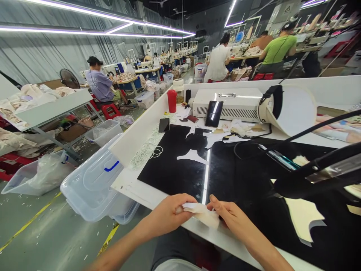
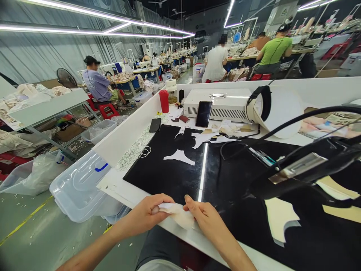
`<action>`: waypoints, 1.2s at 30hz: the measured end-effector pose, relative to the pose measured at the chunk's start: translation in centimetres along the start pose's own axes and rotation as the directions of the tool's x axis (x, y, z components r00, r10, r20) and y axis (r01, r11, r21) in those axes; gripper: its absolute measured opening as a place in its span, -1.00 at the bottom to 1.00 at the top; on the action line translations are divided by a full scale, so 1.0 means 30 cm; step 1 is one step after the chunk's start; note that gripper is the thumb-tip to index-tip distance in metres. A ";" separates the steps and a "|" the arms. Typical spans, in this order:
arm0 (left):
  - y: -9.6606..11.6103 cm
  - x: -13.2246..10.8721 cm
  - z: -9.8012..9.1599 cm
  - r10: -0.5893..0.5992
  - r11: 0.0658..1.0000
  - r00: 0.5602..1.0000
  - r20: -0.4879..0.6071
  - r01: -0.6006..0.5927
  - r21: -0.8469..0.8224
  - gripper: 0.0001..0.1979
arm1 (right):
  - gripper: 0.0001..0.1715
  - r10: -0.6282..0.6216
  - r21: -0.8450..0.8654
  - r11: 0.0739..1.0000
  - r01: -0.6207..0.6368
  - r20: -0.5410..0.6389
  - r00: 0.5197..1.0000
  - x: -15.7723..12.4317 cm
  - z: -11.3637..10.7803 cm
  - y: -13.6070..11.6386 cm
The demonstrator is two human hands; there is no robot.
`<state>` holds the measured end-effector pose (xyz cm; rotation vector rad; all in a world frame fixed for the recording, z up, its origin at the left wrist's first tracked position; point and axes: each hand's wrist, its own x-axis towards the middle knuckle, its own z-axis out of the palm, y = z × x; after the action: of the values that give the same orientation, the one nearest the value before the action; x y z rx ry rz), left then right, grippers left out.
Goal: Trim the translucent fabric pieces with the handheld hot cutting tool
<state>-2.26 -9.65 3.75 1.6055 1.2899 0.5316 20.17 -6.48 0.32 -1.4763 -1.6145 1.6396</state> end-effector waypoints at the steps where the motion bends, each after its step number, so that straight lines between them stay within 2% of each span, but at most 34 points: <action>1: 0.001 0.000 0.001 0.005 1.000 1.000 0.006 -0.005 0.008 -0.74 | -0.19 0.009 0.065 0.998 -0.010 0.025 1.000 -0.006 0.007 -0.014; 5: 0.010 0.002 0.003 0.033 0.999 0.999 0.011 -0.034 0.030 -0.73 | -0.38 0.011 0.299 0.954 -0.025 0.049 0.999 -0.021 0.022 -0.059; 9: 0.014 0.006 0.002 0.014 1.000 1.000 0.000 -0.014 0.006 -0.74 | -0.51 0.031 0.375 0.927 -0.027 -0.004 1.000 -0.016 0.013 -0.059; 12: 0.003 0.012 0.005 -0.053 0.997 0.999 -0.009 0.053 -0.061 -0.76 | -0.55 -0.075 0.264 0.959 0.102 -0.110 0.991 -0.010 -0.001 -0.035; 15: -0.013 0.020 0.010 -0.116 0.972 0.993 0.020 0.117 -0.204 -0.78 | -0.66 -0.296 0.042 0.950 0.308 -0.184 0.937 -0.011 -0.013 -0.003; 18: -0.032 0.029 0.013 -0.201 0.873 0.966 0.163 0.252 -0.417 -0.76 | -0.75 -0.486 -0.163 0.872 0.461 -0.182 0.855 -0.018 -0.023 0.026; 21: -0.049 0.032 0.010 -0.195 0.738 0.930 0.312 0.349 -0.577 -0.63 | -0.80 -0.584 -0.283 0.797 0.533 -0.137 0.800 -0.024 -0.035 0.043; 25: -0.066 0.033 0.004 -0.112 0.644 0.921 0.372 0.353 -0.679 -0.52 | -0.83 -0.649 -0.357 0.722 0.593 -0.052 0.759 -0.027 -0.049 0.050; 30: -0.066 0.035 0.012 -0.119 0.649 0.925 0.361 0.348 -0.677 -0.50 | -0.82 -0.677 -0.358 0.692 0.627 -0.021 0.736 -0.031 -0.052 0.048; 33: -0.056 0.036 0.014 -0.173 0.675 0.922 0.346 0.367 -0.640 -0.55 | -0.81 -0.665 -0.349 0.700 0.622 -0.004 0.747 -0.032 -0.051 0.046; 36: -0.045 0.037 0.012 -0.210 0.703 0.917 0.338 0.382 -0.600 -0.57 | -0.81 -0.629 -0.340 0.726 0.598 0.023 0.777 -0.037 -0.053 0.044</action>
<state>-2.26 -8.82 2.16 0.8111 0.9855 0.4880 22.42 -7.00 -0.05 -0.9478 -2.1007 0.9376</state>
